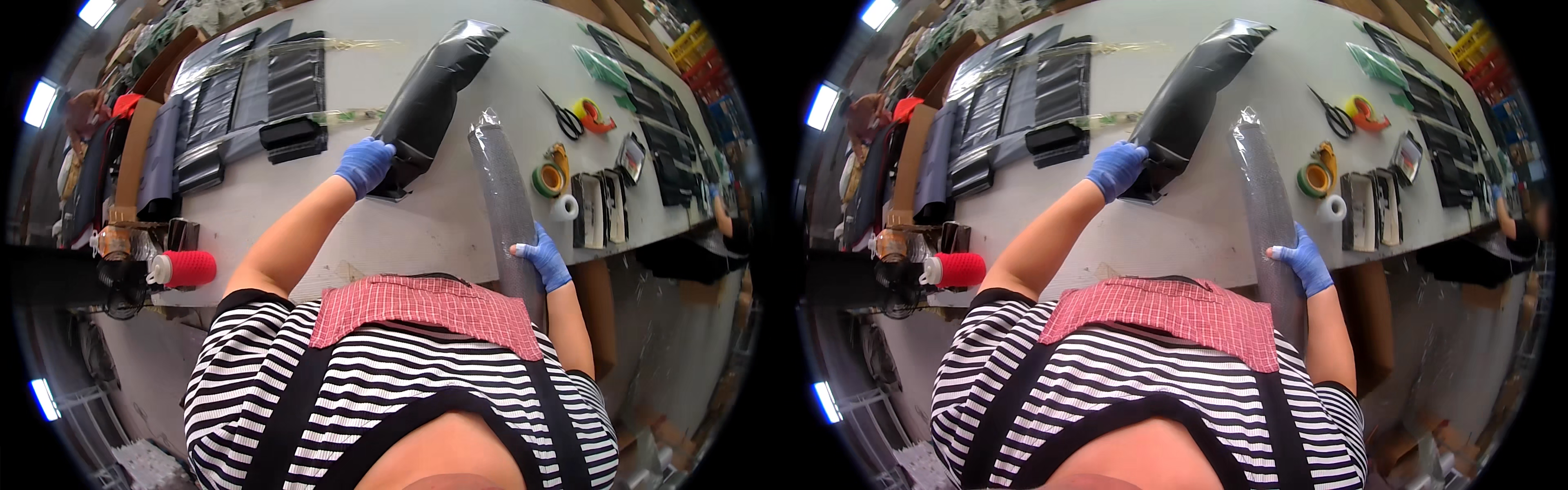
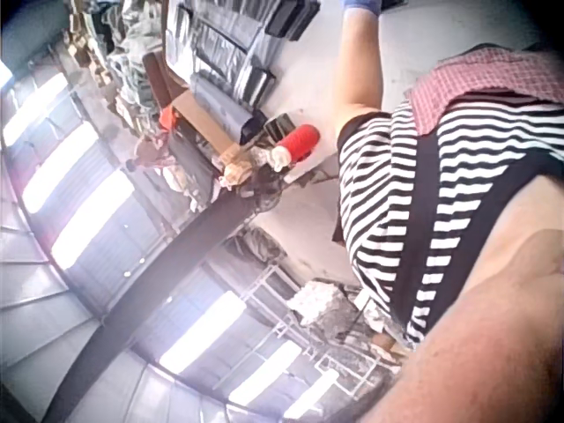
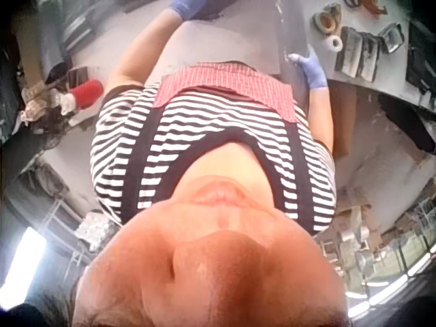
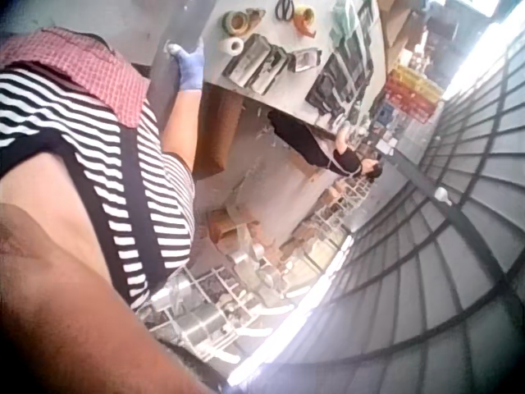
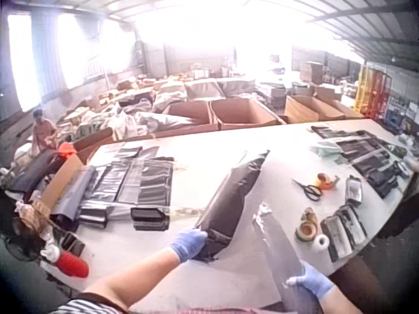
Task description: The person rolls a gray textured sheet over a black panel, places the rolled item into a clear plastic bag, and then inserts it into a long black plastic sleeve, sealing it with tape and a label.
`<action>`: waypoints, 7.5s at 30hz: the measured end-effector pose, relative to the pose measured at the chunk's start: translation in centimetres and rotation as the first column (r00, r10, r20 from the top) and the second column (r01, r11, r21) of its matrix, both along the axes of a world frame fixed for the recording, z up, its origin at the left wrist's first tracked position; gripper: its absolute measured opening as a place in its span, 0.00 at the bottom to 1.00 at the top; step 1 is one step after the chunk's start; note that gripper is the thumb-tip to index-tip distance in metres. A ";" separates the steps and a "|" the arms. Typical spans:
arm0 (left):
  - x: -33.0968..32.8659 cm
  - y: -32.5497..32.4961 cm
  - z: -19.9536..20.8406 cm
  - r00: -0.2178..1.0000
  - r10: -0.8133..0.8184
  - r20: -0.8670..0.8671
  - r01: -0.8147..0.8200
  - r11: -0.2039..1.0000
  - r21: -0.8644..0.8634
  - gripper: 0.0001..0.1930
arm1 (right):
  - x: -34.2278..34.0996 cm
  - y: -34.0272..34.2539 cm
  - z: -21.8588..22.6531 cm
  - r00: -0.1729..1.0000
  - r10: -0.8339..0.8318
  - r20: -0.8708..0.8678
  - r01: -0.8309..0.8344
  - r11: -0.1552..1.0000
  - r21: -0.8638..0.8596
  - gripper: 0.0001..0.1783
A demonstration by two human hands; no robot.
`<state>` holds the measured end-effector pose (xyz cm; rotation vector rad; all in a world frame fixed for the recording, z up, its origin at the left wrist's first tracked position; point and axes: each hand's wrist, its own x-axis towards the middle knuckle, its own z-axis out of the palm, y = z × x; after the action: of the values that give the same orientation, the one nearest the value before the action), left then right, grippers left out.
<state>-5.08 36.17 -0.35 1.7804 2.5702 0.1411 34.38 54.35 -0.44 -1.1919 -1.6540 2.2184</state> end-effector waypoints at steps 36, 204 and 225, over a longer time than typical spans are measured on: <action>8.7 7.5 -8.6 0.726 0.212 0.655 -0.371 0.922 0.113 0.23 | 6.2 -6.9 0.9 0.965 0.184 0.186 -0.210 0.969 0.132 0.54; 7.9 -0.1 -3.9 -0.051 0.414 0.909 -0.229 0.881 -0.414 0.16 | -13.4 -10.5 -3.9 0.924 0.382 0.007 -0.132 0.301 0.945 0.11; 1.4 6.3 2.0 0.778 -0.614 -0.138 0.622 0.782 0.029 0.40 | 44.2 -24.0 -22.3 0.129 0.318 0.939 -0.596 0.782 -0.183 0.13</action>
<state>-3.67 42.46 1.63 2.6230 1.9010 0.1166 78.61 30.32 -22.76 -2.4921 -2.9847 1.2302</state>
